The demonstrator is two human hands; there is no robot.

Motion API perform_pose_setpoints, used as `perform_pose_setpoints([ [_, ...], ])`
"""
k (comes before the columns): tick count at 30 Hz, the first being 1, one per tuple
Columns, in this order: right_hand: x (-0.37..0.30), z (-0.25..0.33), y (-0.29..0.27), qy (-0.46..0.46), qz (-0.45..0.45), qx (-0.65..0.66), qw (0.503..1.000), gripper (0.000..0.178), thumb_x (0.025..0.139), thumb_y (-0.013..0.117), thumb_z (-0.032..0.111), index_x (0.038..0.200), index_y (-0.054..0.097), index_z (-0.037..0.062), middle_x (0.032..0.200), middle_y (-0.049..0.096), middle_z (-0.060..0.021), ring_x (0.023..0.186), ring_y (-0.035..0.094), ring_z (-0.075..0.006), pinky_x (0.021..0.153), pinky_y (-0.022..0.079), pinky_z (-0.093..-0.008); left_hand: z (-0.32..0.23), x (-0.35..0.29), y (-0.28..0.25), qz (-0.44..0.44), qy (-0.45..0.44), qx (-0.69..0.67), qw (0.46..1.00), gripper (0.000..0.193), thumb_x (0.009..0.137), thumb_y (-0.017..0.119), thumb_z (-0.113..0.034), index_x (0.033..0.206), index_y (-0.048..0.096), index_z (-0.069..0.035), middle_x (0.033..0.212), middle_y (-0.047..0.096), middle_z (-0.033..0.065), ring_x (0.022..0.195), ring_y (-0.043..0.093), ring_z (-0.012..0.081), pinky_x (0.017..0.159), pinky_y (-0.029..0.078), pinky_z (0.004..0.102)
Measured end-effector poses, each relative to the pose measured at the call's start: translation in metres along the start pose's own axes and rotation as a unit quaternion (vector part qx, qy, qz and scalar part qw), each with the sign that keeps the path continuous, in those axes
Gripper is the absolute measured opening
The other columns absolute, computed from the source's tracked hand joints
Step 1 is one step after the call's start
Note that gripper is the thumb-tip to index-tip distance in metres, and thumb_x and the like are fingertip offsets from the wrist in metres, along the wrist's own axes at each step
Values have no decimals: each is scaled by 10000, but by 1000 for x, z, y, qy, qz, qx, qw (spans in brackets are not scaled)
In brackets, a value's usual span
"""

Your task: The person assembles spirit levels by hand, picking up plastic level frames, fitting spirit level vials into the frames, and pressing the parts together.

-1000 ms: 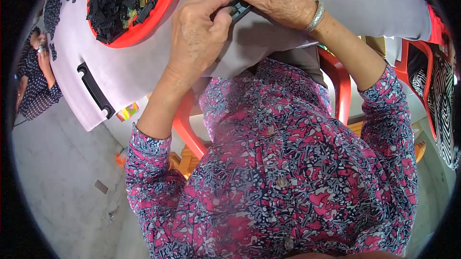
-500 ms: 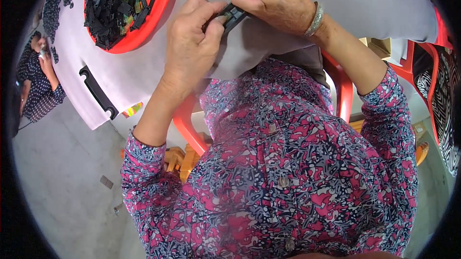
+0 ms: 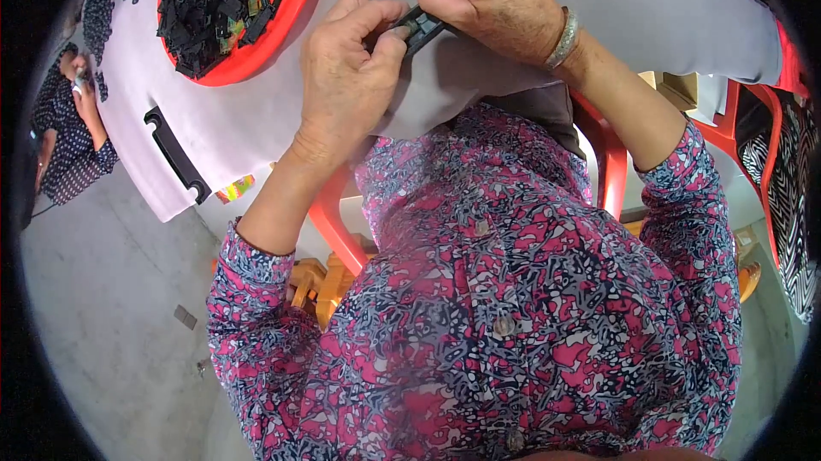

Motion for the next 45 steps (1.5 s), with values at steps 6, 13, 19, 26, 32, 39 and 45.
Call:
perform_pose_setpoints([
  [6, 5, -5, 2, -61, -26, -44, 997, 171, 762, 643, 80, 665, 509, 34, 686, 484, -124, 673, 509, -313, 652, 441, -418, -2, 2, -1, -13, 8, 3, 1000, 191, 808, 636, 16, 982, 712, 34, 797, 569, 98, 660, 578, 180, 643, 480, 311],
  [13, 2, -5, 5, -34, -24, -26, 999, 166, 763, 649, 64, 675, 512, 34, 688, 488, -128, 663, 510, -318, 644, 436, -420, -1, 0, -1, -2, -1, 5, 1000, 208, 809, 606, 7, 985, 710, 44, 794, 570, 109, 679, 583, 189, 651, 487, 328],
  [19, 5, -5, 1, -8, 7, 5, 1000, 184, 793, 651, 70, 687, 506, 29, 704, 491, -136, 679, 518, -330, 656, 448, -424, 10, 7, -1, 24, -15, -33, 999, 212, 831, 611, 2, 1013, 707, 53, 839, 601, 124, 735, 618, 217, 699, 508, 330],
  [26, 8, -18, 3, 24, 72, 17, 997, 210, 827, 654, 103, 696, 508, 28, 719, 504, -135, 699, 535, -341, 667, 466, -435, 15, 13, -21, 63, -11, -31, 997, 317, 839, 651, -16, 1153, 661, 33, 950, 623, 132, 845, 663, 243, 773, 531, 359],
  [32, 10, -15, -4, 73, 97, 9, 993, 212, 853, 656, 120, 710, 531, 27, 734, 524, -138, 710, 566, -335, 645, 477, -437, 3, -20, -31, 38, -42, 70, 996, 345, 805, 708, -58, 1142, 673, 9, 969, 616, 138, 916, 649, 298, 806, 518, 393],
  [39, 47, -4, -17, 84, 318, 77, 941, 264, 940, 605, 221, 785, 586, 9, 775, 572, -170, 738, 596, -353, 678, 489, -440, 14, -26, -26, -11, -33, 134, 990, 306, 750, 744, -64, 1054, 727, -36, 928, 593, 112, 924, 609, 325, 807, 492, 431],
  [45, 64, -10, 18, 88, 472, 137, 866, 283, 988, 512, 234, 865, 618, 2, 838, 638, -184, 795, 638, -367, 718, 500, -457, 12, -14, -23, -11, -3, 121, 993, 369, 775, 778, -12, 1137, 707, -24, 960, 639, 112, 881, 657, 274, 758, 520, 357],
])
Point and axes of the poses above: each hand's wrist, its own x-axis towards the middle knuckle, its own y-axis out of the palm, z = x × y, the point moved 1 cm from there along x, towards the middle knuckle
